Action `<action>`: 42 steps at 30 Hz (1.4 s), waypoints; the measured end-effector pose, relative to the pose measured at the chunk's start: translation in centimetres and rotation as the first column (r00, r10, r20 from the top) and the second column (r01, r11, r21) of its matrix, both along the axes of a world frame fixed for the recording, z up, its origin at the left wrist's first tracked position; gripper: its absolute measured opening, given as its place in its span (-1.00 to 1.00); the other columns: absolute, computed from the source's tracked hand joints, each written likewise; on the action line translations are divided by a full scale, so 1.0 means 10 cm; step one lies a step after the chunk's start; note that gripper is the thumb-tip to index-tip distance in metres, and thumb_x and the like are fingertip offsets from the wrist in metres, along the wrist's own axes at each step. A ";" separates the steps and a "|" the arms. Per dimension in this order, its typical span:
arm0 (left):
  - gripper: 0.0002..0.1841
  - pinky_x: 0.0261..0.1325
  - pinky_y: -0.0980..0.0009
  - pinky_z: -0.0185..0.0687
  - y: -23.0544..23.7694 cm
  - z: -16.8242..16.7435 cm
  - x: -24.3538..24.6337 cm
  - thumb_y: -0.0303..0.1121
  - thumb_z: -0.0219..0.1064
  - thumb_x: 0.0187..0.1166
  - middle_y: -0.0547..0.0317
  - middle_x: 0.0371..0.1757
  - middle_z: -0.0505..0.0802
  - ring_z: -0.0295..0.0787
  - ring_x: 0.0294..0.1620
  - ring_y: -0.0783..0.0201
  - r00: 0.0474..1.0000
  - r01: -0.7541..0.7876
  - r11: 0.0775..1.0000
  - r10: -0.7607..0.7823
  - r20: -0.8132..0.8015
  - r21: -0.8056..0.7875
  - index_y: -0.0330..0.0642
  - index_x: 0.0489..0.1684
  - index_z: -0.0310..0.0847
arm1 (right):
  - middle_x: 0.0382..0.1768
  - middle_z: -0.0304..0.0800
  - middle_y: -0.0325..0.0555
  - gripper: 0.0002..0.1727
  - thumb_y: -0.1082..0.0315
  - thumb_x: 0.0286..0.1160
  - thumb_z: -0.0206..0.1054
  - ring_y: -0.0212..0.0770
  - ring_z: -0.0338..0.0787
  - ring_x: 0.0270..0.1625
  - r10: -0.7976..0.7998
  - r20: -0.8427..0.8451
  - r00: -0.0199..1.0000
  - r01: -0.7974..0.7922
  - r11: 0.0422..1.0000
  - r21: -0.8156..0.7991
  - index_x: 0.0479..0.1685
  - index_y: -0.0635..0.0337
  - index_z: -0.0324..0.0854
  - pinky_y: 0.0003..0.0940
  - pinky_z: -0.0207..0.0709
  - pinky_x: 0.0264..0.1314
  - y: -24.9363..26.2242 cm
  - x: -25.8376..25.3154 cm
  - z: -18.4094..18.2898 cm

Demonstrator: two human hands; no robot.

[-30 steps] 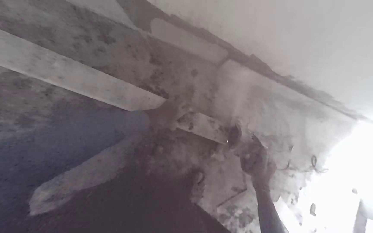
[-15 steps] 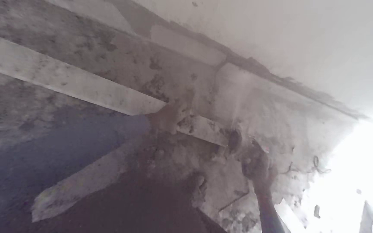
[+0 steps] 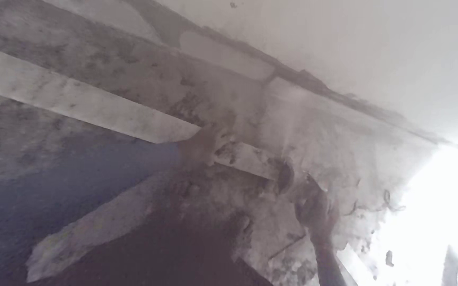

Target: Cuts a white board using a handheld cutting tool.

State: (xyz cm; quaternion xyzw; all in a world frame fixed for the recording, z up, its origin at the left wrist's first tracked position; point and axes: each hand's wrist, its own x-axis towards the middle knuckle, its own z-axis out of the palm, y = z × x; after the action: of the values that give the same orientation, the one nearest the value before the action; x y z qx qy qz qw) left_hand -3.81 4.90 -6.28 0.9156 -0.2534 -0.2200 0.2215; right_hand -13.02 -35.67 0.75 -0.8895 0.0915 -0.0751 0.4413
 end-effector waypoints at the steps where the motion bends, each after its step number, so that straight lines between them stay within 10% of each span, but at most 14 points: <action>1: 0.06 0.73 -0.17 0.11 0.00 0.00 -0.01 -0.14 0.79 0.06 -0.15 0.68 0.44 0.27 0.70 -0.23 1.000 0.000 1.000 0.000 -0.007 0.000 0.10 0.77 0.30 | -0.57 0.74 -0.23 -0.46 0.10 0.82 -0.09 -0.34 0.65 -0.65 0.006 -0.002 1.000 -0.006 1.000 -0.007 -0.02 0.28 0.78 -0.33 0.68 -0.58 -0.01 -0.01 0.00; 13: -0.01 0.69 -0.21 0.15 -0.02 0.03 0.02 -0.08 0.68 0.20 -0.18 0.72 0.40 0.25 0.71 -0.28 0.999 0.028 0.998 -0.030 0.030 0.062 0.03 0.78 0.27 | -0.14 0.89 -0.17 -0.42 -0.01 0.85 -0.12 -0.31 0.82 -0.31 0.000 -0.080 0.997 -0.001 1.000 -0.016 0.34 0.16 0.72 -0.33 0.79 -0.25 -0.05 -0.05 0.01; 18: -0.07 0.62 -0.16 0.34 -0.02 0.11 0.00 -0.13 0.67 0.25 -0.25 0.66 0.43 0.29 0.68 -0.29 0.999 0.024 0.996 -0.021 -0.033 0.085 -0.09 0.74 0.32 | 0.29 0.82 -0.18 -0.32 -0.12 0.86 -0.27 -0.30 0.83 0.20 0.084 -0.120 0.989 -0.094 0.992 -0.080 0.55 0.06 0.60 -0.28 0.72 0.32 -0.12 0.15 -0.01; 22: -0.10 0.73 -0.15 0.11 0.03 0.12 0.01 -0.10 0.64 0.31 -0.14 0.69 0.47 0.32 0.69 -0.20 0.996 0.060 0.997 -0.057 -0.074 0.051 -0.04 0.76 0.32 | -0.11 0.90 -0.15 -0.42 -0.01 0.83 -0.13 -0.30 0.87 -0.19 -0.030 -0.071 0.997 0.025 0.997 -0.075 0.24 0.15 0.75 -0.26 0.81 -0.11 0.03 0.32 0.05; 26: -0.06 0.74 -0.20 0.04 -0.03 0.12 0.05 -0.11 0.69 0.26 -0.13 0.70 0.45 0.28 0.72 -0.20 0.993 0.081 0.994 -0.073 -0.089 0.080 -0.03 0.77 0.30 | 0.49 0.69 -0.19 -0.35 -0.09 0.87 -0.27 -0.27 0.72 0.43 0.135 -0.154 0.979 -0.147 0.987 -0.068 0.60 0.03 0.54 -0.25 0.62 0.49 -0.07 0.46 0.06; 30: 0.01 0.70 -0.16 0.22 -0.05 -0.39 0.02 -0.01 0.78 -0.06 0.01 0.63 0.54 0.38 0.65 -0.12 0.984 0.025 1.000 -0.023 0.179 -0.008 0.15 0.66 0.47 | 0.24 0.85 -0.15 -0.47 0.04 0.85 -0.07 -0.31 0.85 0.16 0.053 -0.111 0.992 -0.056 0.998 -0.019 0.48 0.09 0.65 -0.33 0.76 0.23 -0.01 0.54 0.06; 39: -0.01 0.82 -0.19 -0.17 -0.02 0.18 0.00 -0.12 0.66 0.30 -0.11 0.79 0.34 0.09 0.81 -0.23 0.994 0.035 0.997 -0.028 -0.106 0.067 0.00 0.83 0.18 | -0.02 0.87 -0.06 -0.47 0.07 0.87 -0.11 -0.27 0.84 -0.13 -0.060 -0.146 0.988 0.043 0.992 -0.115 0.36 0.18 0.68 -0.23 0.78 -0.04 -0.03 0.56 0.04; 42: -0.14 0.73 -0.15 0.09 -0.02 0.15 -0.05 -0.13 0.61 0.32 -0.11 0.70 0.45 0.26 0.72 -0.22 0.996 0.031 0.993 -0.021 -0.083 0.117 -0.07 0.73 0.34 | 0.00 0.88 -0.14 -0.46 0.02 0.84 -0.14 -0.26 0.85 -0.12 -0.039 -0.166 0.985 0.004 0.978 -0.209 0.42 -0.01 0.69 -0.19 0.78 -0.05 -0.07 0.48 0.00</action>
State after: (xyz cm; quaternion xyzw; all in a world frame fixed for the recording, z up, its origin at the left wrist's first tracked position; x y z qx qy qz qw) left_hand -4.28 4.71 -4.78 0.9140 -0.2427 -0.2746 0.1741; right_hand -8.26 -36.36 0.76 -0.9328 0.1300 -0.0134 0.3359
